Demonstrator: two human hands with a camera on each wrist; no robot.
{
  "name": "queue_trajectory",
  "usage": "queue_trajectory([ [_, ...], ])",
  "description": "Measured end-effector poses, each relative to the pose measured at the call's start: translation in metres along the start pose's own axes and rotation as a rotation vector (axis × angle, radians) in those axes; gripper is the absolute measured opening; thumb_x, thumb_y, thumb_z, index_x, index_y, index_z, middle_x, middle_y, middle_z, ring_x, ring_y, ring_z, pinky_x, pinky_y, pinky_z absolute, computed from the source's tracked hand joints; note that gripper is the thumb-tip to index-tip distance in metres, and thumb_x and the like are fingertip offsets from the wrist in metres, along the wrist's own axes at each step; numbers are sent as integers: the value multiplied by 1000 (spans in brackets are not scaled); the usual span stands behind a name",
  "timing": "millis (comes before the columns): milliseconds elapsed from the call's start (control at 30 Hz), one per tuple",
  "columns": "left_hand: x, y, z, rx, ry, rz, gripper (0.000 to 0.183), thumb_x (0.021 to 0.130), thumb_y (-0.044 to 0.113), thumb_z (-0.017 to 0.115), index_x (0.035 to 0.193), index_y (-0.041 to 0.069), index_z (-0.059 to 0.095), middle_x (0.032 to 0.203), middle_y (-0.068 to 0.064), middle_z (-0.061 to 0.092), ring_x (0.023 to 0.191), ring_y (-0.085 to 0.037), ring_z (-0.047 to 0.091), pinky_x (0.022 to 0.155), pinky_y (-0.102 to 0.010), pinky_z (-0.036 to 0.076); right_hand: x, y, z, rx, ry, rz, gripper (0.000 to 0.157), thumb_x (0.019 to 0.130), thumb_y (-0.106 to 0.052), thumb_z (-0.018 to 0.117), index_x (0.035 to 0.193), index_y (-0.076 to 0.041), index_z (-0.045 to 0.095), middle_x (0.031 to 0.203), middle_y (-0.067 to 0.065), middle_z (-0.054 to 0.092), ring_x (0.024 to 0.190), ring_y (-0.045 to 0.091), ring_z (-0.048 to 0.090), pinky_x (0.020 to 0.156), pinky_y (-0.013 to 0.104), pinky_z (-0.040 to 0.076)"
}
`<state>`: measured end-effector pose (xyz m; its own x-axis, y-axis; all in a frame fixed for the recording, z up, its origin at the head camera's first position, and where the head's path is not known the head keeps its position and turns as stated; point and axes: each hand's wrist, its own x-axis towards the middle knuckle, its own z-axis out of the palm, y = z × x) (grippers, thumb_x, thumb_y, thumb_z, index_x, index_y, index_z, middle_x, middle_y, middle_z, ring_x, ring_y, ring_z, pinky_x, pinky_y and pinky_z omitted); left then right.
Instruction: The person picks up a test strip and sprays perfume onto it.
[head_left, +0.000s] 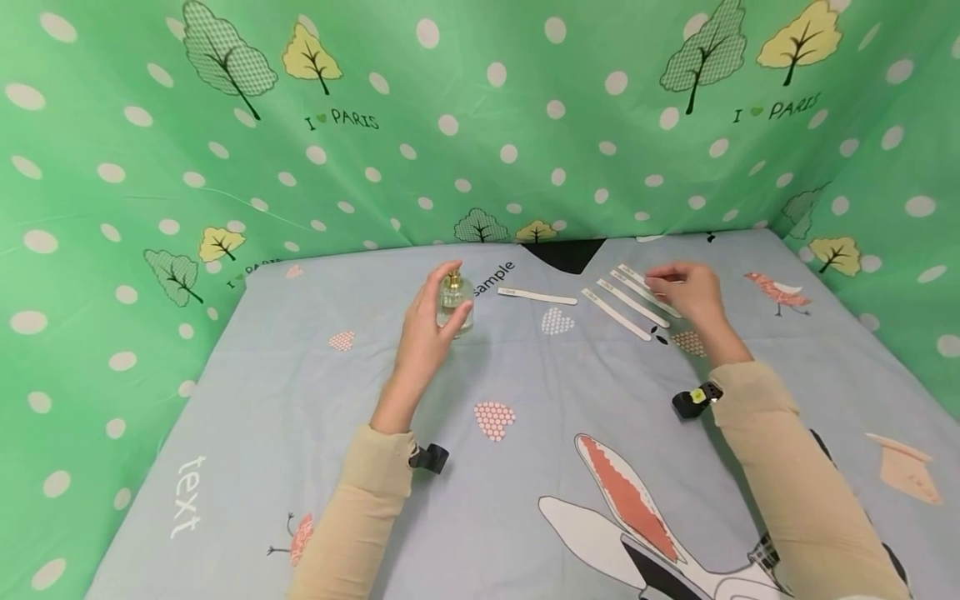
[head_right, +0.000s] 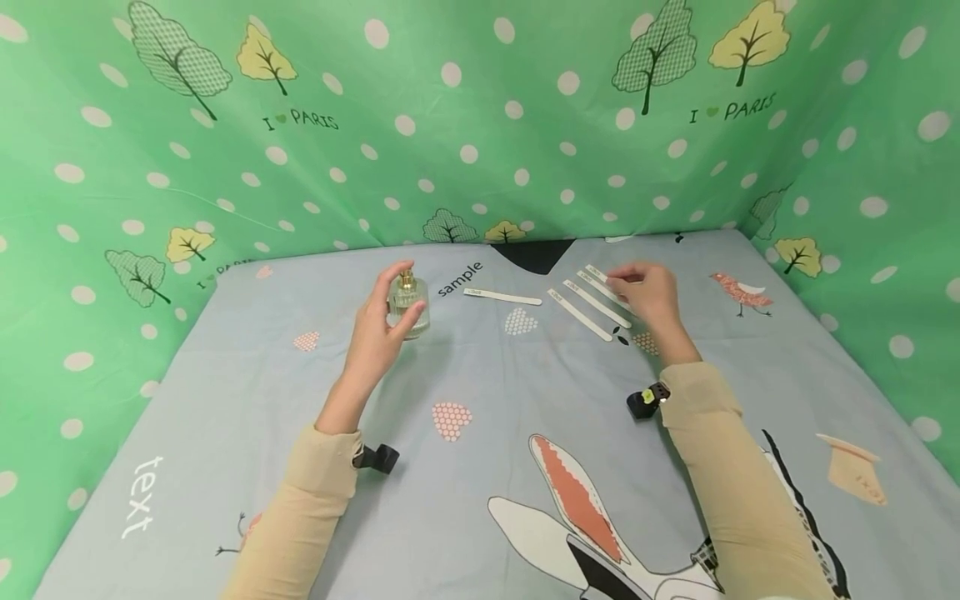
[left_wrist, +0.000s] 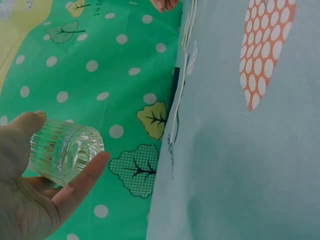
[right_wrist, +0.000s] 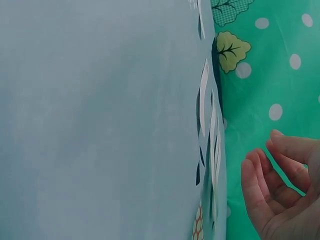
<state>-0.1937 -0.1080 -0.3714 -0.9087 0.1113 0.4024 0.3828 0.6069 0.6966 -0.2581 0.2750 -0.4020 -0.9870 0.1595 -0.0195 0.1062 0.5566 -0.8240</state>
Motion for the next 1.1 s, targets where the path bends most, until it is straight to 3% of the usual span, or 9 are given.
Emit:
queue_trajectory([
  [300, -2, -2, 1, 1, -2, -3, 58, 98, 23, 63, 150, 21, 38, 154, -7, 47, 140, -30, 47, 119, -48, 38, -3, 6, -4, 0, 14, 11, 33, 98, -21, 63, 122, 1, 66, 120, 21, 64, 74, 0, 68, 77, 23, 62],
  [633, -2, -3, 2, 0, 0, -6, 58, 98, 24, 63, 150, 22, 38, 154, -8, 46, 141, -31, 46, 119, -50, 37, -2, 15, -10, -26, 26, 40, 37, 97, -28, 65, 124, -2, 66, 124, 20, 63, 72, -5, 63, 70, 15, 58],
  [1100, -2, -3, 1, 1, 11, 10, 57, 98, 22, 63, 149, 21, 38, 154, -8, 47, 141, -30, 46, 120, -47, 36, -1, 23, -15, -52, 61, 47, 38, 98, -29, 64, 124, -2, 66, 123, 20, 64, 68, -5, 61, 66, 17, 56],
])
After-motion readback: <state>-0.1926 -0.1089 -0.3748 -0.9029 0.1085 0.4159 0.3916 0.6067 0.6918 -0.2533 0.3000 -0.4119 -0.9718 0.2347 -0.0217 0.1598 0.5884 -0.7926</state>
